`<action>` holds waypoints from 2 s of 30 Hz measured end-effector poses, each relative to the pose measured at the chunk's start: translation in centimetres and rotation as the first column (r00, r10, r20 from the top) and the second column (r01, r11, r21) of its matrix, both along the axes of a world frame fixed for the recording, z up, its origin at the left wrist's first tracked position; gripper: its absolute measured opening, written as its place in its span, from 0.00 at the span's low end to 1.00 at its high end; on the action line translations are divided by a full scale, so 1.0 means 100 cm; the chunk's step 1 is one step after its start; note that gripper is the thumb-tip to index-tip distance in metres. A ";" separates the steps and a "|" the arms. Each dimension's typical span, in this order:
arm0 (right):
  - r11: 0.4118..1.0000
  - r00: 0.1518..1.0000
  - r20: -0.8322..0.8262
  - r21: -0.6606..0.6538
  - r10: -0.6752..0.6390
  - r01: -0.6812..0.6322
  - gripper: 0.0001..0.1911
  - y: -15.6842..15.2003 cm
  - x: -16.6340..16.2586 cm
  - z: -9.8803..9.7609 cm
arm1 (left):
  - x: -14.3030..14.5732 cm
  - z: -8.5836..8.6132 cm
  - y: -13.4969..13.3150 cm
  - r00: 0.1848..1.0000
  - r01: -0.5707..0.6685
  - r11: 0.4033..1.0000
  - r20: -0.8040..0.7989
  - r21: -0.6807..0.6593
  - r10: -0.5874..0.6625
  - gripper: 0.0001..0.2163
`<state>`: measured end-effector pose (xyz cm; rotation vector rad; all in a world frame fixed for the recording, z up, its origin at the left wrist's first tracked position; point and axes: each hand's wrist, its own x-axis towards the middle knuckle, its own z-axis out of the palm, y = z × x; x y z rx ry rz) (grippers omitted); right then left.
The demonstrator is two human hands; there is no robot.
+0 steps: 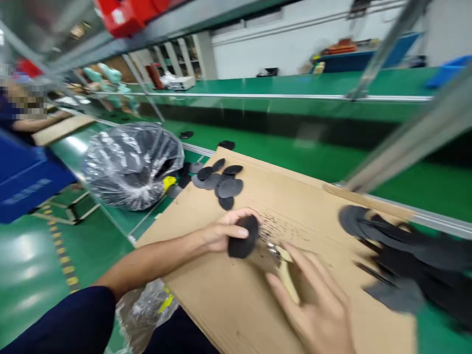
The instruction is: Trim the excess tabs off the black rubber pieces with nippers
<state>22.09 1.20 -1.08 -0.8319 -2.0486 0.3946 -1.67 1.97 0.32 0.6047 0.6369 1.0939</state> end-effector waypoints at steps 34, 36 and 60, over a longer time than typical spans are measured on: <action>0.982 0.983 0.112 -0.135 0.148 -0.133 0.18 -0.012 0.001 0.029 | -0.006 -0.004 -0.011 0.981 0.188 0.982 -0.058 0.025 -0.186 0.21; 0.993 0.986 0.143 -0.091 0.090 -0.078 0.17 -0.011 0.003 0.028 | -0.005 -0.006 -0.009 0.990 0.119 0.992 -0.079 0.043 -0.115 0.19; 0.948 0.878 0.376 0.231 -0.296 0.220 0.16 -0.007 0.001 0.017 | -0.003 -0.004 -0.004 0.995 -0.081 0.996 -0.066 -0.026 0.079 0.15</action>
